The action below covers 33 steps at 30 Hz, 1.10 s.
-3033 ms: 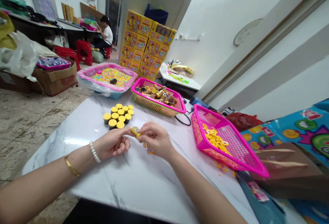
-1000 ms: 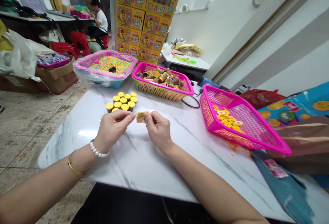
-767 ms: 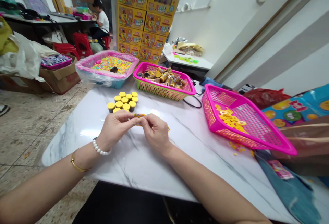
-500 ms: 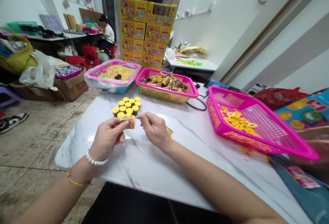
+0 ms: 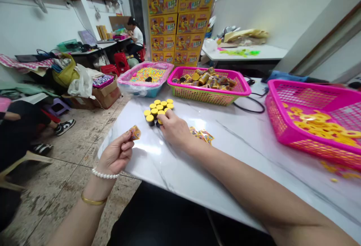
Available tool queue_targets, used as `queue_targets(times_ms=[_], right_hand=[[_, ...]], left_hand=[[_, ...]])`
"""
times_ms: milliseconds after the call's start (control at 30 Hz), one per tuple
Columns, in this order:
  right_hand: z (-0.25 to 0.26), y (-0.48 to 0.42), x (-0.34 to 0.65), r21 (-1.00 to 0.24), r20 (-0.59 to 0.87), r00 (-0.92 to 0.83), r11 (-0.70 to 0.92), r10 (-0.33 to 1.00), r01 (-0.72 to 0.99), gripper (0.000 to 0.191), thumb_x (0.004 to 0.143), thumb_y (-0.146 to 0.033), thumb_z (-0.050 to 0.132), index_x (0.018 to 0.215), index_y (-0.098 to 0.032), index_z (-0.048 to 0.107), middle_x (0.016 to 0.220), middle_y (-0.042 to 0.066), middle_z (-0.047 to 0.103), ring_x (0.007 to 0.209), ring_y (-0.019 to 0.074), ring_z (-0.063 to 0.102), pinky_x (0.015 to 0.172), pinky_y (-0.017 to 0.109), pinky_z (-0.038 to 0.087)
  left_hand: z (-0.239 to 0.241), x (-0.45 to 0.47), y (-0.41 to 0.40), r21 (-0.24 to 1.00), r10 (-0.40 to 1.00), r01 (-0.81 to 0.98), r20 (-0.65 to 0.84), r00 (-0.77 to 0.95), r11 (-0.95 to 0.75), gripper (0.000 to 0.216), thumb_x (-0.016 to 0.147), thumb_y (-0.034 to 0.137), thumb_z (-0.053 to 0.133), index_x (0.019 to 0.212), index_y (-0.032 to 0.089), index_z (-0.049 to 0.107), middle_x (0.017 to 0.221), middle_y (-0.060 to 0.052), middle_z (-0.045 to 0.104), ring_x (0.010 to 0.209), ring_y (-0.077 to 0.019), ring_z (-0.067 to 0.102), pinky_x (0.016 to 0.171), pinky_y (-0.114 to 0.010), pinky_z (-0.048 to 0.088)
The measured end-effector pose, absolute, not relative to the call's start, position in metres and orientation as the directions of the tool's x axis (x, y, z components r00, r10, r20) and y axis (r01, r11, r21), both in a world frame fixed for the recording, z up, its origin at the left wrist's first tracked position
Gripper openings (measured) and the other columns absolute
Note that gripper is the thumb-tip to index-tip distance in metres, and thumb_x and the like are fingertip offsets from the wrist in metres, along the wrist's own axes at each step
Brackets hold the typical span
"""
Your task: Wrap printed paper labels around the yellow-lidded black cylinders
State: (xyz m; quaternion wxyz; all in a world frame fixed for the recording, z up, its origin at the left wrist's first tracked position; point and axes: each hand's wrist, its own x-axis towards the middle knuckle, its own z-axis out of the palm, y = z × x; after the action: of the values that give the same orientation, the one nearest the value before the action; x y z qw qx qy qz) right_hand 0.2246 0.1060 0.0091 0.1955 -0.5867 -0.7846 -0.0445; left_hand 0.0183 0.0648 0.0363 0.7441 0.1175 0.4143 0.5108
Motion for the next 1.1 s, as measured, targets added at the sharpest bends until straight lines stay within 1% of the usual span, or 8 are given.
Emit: queue_targets(times_ms=[100, 167, 267, 367, 533, 667, 967, 1100], right_hand=[[0.007, 0.106, 0.237, -0.282, 0.408, -0.221, 0.352, 0.886, 0.892, 0.029, 0.081, -0.011, 0.059, 0.107, -0.020, 0.067, 0.117, 0.010, 0.062, 0.075, 0.0175, 0.063, 0.065, 0.030, 0.047], [0.013, 0.106, 0.243, -0.456, 0.435, -0.205, 0.410, 0.877, 0.789, 0.022, 0.077, -0.012, 0.063, 0.097, -0.019, 0.066, 0.107, 0.008, 0.065, 0.072, 0.0159, 0.063, 0.069, 0.031, 0.050], [0.029, 0.103, 0.246, -0.817, 0.353, -0.160, 0.387, 0.922, 0.426, 0.022, 0.075, -0.028, 0.074, 0.092, -0.020, 0.063, 0.087, 0.003, 0.067, 0.070, 0.0160, 0.064, 0.068, 0.031, 0.053], [0.041, 0.096, 0.243, -0.972, 0.202, -0.210, 0.222, 0.957, 0.079, 0.033, 0.071, -0.037, 0.080, 0.094, -0.020, 0.063, 0.086, 0.002, 0.069, 0.074, 0.0161, 0.067, 0.069, 0.031, 0.056], [0.041, 0.087, 0.233, -0.995, 0.097, -0.325, 0.097, 0.941, -0.016, 0.032, 0.067, -0.031, 0.082, 0.090, -0.018, 0.064, 0.099, 0.007, 0.074, 0.088, 0.0187, 0.072, 0.082, 0.035, 0.058], [0.036, 0.084, 0.229, -0.994, 0.079, -0.252, 0.096, 0.964, 0.055, 0.028, 0.067, -0.027, 0.079, 0.082, -0.019, 0.057, 0.110, 0.011, 0.075, 0.091, 0.0216, 0.074, 0.084, 0.039, 0.059], [0.046, 0.072, 0.227, -0.857, 0.302, -0.174, 0.347, 0.937, 0.380, 0.022, 0.067, -0.019, 0.068, 0.079, -0.022, 0.050, 0.104, 0.009, 0.075, 0.095, 0.0243, 0.074, 0.088, 0.042, 0.060], [0.047, 0.068, 0.223, -0.846, 0.346, -0.151, 0.378, 0.926, 0.375, 0.023, 0.069, -0.022, 0.068, 0.082, -0.023, 0.050, 0.105, 0.009, 0.075, 0.091, 0.0231, 0.074, 0.086, 0.041, 0.060]], left_hand=[[0.032, 0.024, 0.066, 0.558, 0.849, -0.695, -0.507, 0.147, 0.454, 0.012, 0.088, 0.001, 0.058, 0.079, 0.008, 0.060, 0.064, 0.003, 0.056, 0.034, 0.0027, 0.034, 0.026, -0.007, 0.017], [0.029, 0.029, 0.067, 0.543, 0.848, -0.708, -0.507, 0.152, 0.451, 0.012, 0.090, 0.001, 0.055, 0.082, 0.007, 0.061, 0.067, 0.001, 0.059, 0.034, 0.0028, 0.035, 0.026, -0.007, 0.018], [0.026, 0.035, 0.070, 0.533, 0.850, -0.720, -0.504, 0.153, 0.445, 0.016, 0.092, 0.001, 0.051, 0.083, 0.006, 0.063, 0.069, 0.000, 0.061, 0.033, 0.0030, 0.036, 0.025, -0.007, 0.018], [0.024, 0.040, 0.074, 0.522, 0.852, -0.727, -0.497, 0.164, 0.445, 0.017, 0.093, 0.001, 0.050, 0.083, 0.006, 0.063, 0.068, 0.000, 0.061, 0.033, 0.0029, 0.036, 0.025, -0.007, 0.017], [0.024, 0.045, 0.076, 0.486, 0.850, -0.745, -0.484, 0.206, 0.457, 0.016, 0.094, 0.003, 0.049, 0.087, 0.007, 0.063, 0.065, 0.002, 0.058, 0.033, 0.0020, 0.036, 0.026, -0.008, 0.017], [0.023, 0.046, 0.077, 0.464, 0.845, -0.762, -0.497, 0.198, 0.451, 0.017, 0.094, 0.006, 0.050, 0.081, 0.009, 0.060, 0.061, 0.003, 0.056, 0.032, 0.0015, 0.033, 0.026, -0.009, 0.016], [0.017, 0.046, 0.072, 0.716, 0.902, -0.553, -0.383, 0.198, 0.426, 0.017, 0.077, 0.020, 0.076, 0.082, 0.009, 0.064, 0.065, 0.001, 0.062, 0.034, 0.0004, 0.039, 0.027, -0.010, 0.015], [0.014, 0.046, 0.074, 0.725, 0.910, -0.556, -0.371, 0.182, 0.407, 0.020, 0.073, 0.021, 0.079, 0.080, 0.009, 0.065, 0.062, 0.003, 0.060, 0.034, 0.0011, 0.037, 0.028, -0.010, 0.014]])
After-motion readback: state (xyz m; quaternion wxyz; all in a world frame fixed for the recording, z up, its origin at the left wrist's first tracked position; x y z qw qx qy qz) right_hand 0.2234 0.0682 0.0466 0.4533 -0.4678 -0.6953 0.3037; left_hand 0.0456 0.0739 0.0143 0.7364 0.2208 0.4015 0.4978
